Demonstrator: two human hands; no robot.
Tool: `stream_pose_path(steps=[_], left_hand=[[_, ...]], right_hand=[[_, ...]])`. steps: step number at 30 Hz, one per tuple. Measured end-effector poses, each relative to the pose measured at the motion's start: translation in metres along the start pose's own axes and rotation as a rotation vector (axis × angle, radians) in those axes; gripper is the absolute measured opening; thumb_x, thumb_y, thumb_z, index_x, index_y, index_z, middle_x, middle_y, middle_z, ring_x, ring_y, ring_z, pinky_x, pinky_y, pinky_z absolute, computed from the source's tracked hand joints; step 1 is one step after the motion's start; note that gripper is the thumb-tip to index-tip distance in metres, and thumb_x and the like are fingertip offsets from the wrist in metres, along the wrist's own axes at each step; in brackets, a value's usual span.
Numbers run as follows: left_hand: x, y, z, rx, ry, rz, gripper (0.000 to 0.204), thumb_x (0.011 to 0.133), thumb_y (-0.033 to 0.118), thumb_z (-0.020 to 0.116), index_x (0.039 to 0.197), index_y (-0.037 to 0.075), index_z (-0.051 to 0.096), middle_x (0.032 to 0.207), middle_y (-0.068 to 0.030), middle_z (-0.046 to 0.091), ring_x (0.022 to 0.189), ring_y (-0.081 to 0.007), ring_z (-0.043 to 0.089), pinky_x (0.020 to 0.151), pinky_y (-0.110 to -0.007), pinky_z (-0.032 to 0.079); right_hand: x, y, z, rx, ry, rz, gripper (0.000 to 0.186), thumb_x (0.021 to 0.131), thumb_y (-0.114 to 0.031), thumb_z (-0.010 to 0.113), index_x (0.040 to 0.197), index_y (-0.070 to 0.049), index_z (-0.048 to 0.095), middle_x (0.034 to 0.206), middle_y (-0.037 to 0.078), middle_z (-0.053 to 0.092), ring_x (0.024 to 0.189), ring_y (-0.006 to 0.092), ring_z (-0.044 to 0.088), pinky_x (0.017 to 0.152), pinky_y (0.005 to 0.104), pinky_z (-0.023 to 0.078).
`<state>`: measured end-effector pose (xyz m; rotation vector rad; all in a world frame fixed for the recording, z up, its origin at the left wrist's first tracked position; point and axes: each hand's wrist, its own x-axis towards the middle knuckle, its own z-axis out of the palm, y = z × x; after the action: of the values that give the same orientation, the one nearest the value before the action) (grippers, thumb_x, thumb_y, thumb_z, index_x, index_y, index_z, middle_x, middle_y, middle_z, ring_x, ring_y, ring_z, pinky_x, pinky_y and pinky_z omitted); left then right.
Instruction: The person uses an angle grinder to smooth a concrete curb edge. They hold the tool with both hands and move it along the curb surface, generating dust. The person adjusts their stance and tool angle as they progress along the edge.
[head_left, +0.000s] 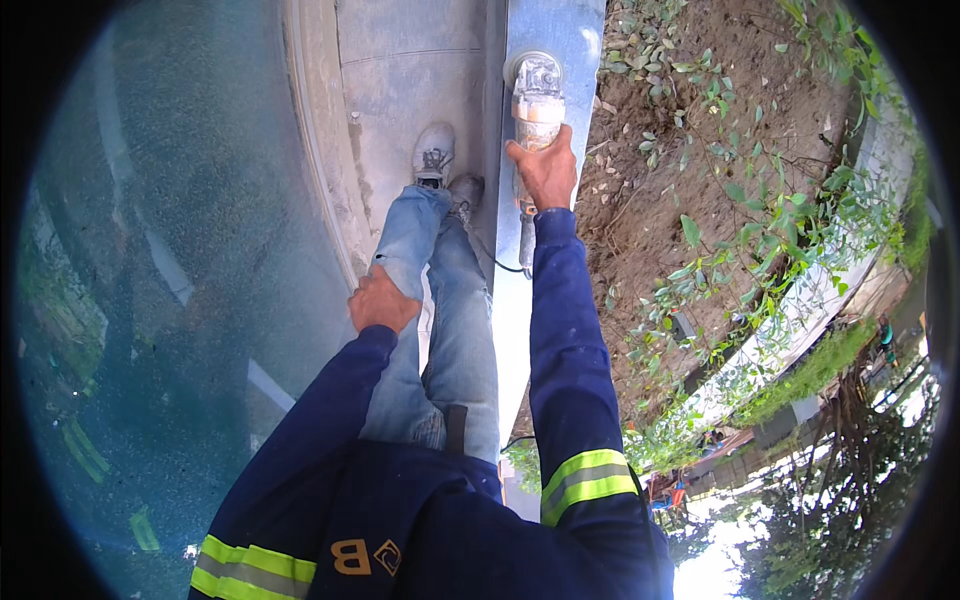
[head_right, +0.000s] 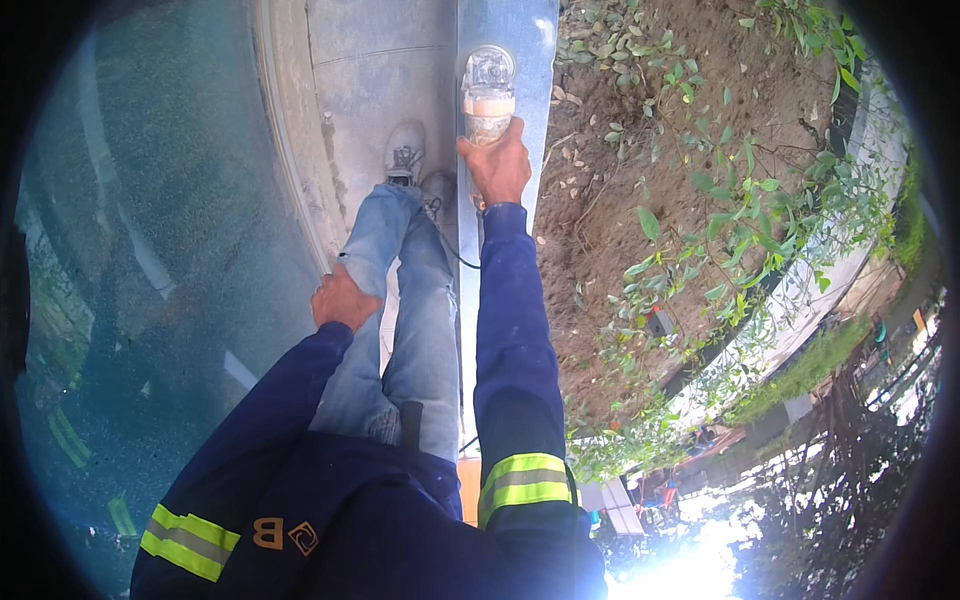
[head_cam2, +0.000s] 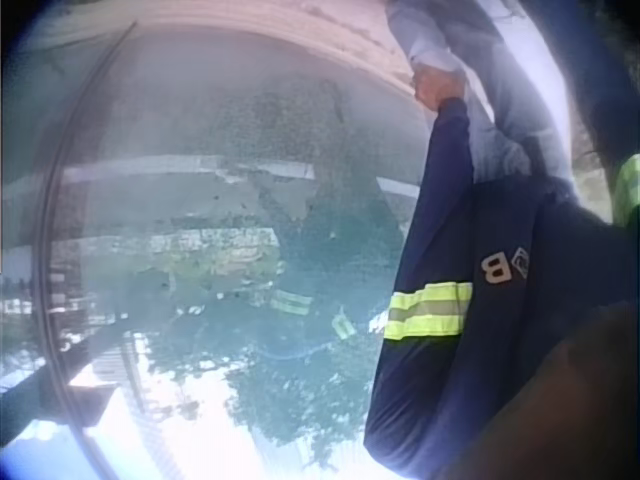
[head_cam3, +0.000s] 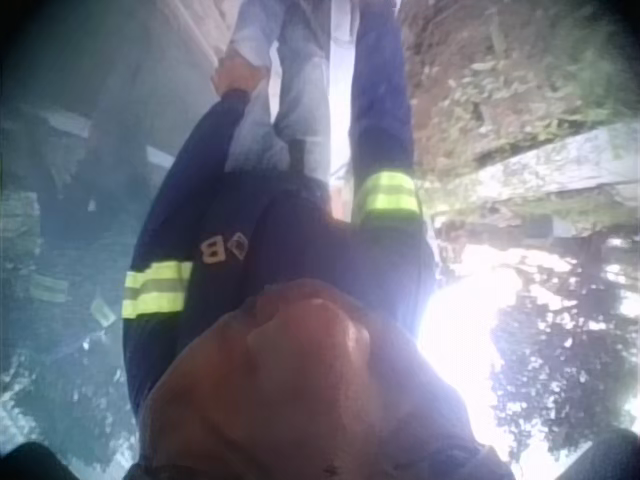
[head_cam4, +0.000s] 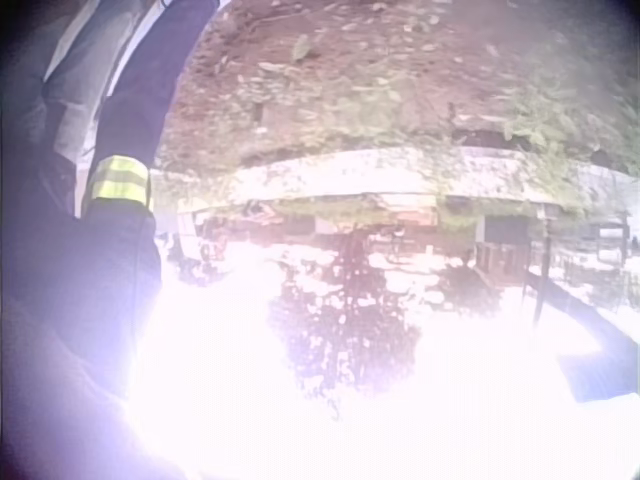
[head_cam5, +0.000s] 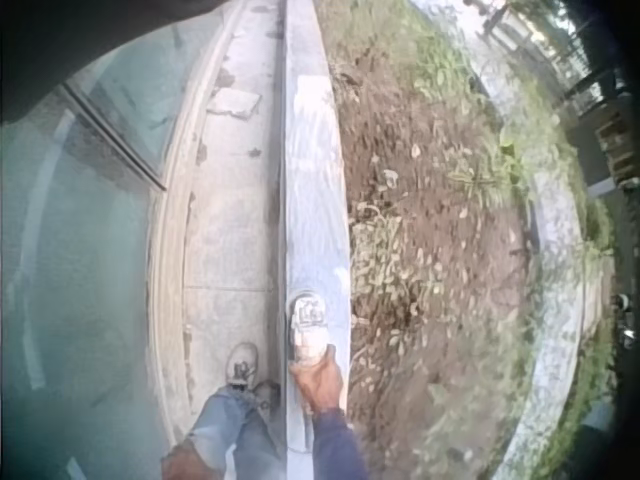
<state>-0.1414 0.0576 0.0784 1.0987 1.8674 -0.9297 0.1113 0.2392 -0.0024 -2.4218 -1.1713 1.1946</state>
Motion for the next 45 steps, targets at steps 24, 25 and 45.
stream_pose_path(steps=[24,25,45], left_hand=[[0.000,0.005,-0.004,0.018,-0.004,0.016,0.080,0.066,0.039,0.084,0.130,0.002,0.055,0.116,-0.0260,0.068,0.108,-0.0447,0.070,0.098,-0.048,0.054],[0.000,0.006,-0.004,0.016,0.009,0.023,0.077,0.066,0.038,0.083,0.127,0.002,0.055,0.115,-0.0256,0.068,0.106,-0.0445,0.070,0.097,-0.049,0.054],[0.001,0.000,-0.007,0.023,0.002,0.041,0.076,0.066,0.041,0.083,0.125,0.002,0.056,0.115,-0.0231,0.069,0.105,-0.0419,0.071,0.098,-0.051,0.054]], right_hand=[[0.006,0.007,-0.011,0.067,0.051,0.035,0.076,0.070,-0.039,0.086,0.125,0.004,0.054,0.106,0.031,0.074,0.100,0.0482,0.073,0.092,0.0529,0.056],[0.004,0.008,-0.011,0.045,0.036,0.031,0.076,0.070,-0.039,0.086,0.125,0.004,0.054,0.106,0.031,0.074,0.100,0.0481,0.073,0.091,0.0532,0.056],[0.014,-0.011,-0.005,0.013,-0.025,0.015,0.074,0.070,-0.038,0.086,0.123,0.004,0.053,0.104,0.032,0.074,0.100,0.0499,0.072,0.090,0.0536,0.055]])
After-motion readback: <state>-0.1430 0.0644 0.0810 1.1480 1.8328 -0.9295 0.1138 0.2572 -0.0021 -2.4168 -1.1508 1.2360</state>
